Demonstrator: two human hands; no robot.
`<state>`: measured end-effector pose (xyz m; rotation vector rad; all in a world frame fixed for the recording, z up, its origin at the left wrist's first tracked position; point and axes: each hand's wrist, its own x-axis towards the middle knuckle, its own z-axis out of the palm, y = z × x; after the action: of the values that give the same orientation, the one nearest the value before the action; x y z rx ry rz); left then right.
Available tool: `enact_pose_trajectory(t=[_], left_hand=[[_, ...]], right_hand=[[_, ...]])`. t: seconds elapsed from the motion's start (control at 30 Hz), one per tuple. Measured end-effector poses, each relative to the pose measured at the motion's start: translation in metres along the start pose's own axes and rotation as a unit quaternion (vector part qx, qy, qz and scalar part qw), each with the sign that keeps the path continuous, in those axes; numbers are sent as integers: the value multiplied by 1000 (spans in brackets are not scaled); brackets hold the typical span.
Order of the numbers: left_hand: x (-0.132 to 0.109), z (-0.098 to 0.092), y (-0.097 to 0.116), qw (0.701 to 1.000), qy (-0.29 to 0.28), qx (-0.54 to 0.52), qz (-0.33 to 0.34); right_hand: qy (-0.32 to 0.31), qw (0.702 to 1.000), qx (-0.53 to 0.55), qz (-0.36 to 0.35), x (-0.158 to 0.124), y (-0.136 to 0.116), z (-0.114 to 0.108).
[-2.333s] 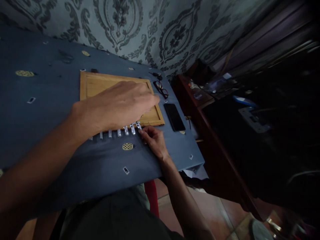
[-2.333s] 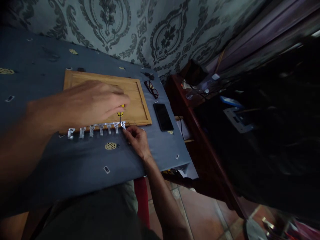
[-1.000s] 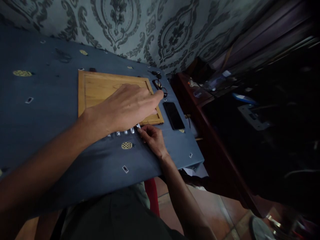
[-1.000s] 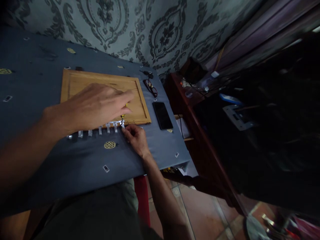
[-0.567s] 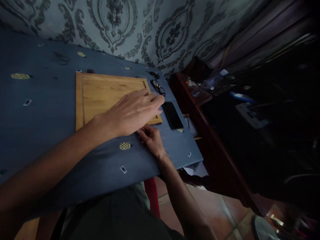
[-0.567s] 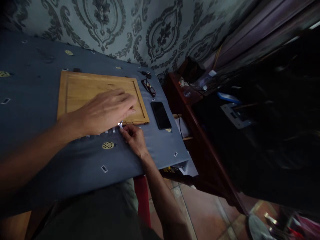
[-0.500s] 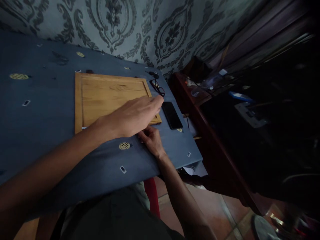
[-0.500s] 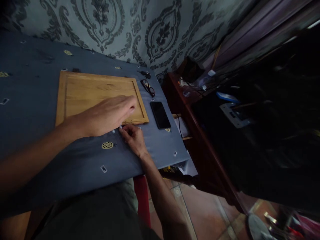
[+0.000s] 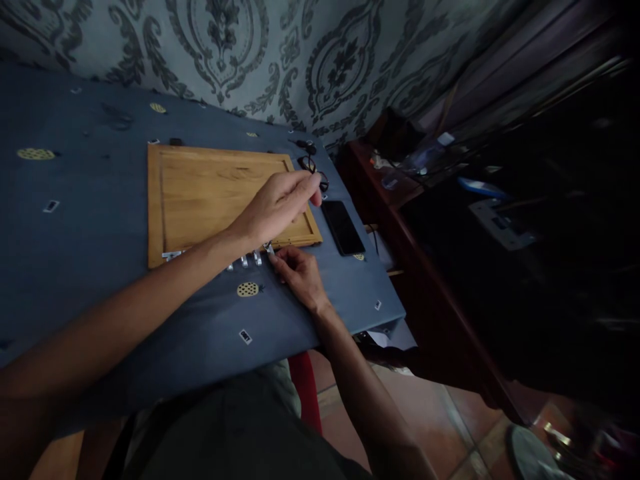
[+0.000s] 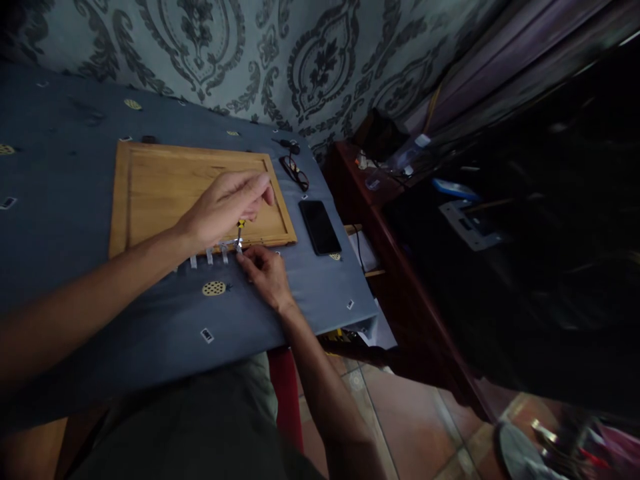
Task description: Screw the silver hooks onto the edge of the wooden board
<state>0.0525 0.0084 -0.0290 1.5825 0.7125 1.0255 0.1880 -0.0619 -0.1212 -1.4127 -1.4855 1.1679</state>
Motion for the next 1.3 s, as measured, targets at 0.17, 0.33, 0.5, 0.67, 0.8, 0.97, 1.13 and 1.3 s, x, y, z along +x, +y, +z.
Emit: enact_pose_trajectory(t=[0.17, 0.33, 0.5, 0.67, 0.8, 0.97, 1.13, 1.3], left_hand=[[3, 0, -1, 998, -64, -10, 11], [6, 6, 6, 992, -123, -39, -9], [8, 6, 11, 985, -158, -65, -26], [8, 3, 8, 978, -187, -88, -20], [7, 2, 8, 983, -157, -99, -13], [5, -7, 29, 986, 4, -160, 44], [1, -12, 42, 987, 28, -155, 41], [0, -6, 27, 991, 26, -133, 15]], right_hand=[[-2, 1000, 3, -2, 1, 1, 0], [0, 1000, 10, 2, 1, 1, -1], [0, 1000, -4, -3, 0, 0, -1], [-1, 1000, -10, -4, 0, 0, 0], [1, 1000, -7, -1, 1, 1, -1], [0, 1000, -6, 2, 2, 2, -1], [-1, 1000, 1, 6, 1, 0, -1], [3, 1000, 3, 12, 1, 0, 0]])
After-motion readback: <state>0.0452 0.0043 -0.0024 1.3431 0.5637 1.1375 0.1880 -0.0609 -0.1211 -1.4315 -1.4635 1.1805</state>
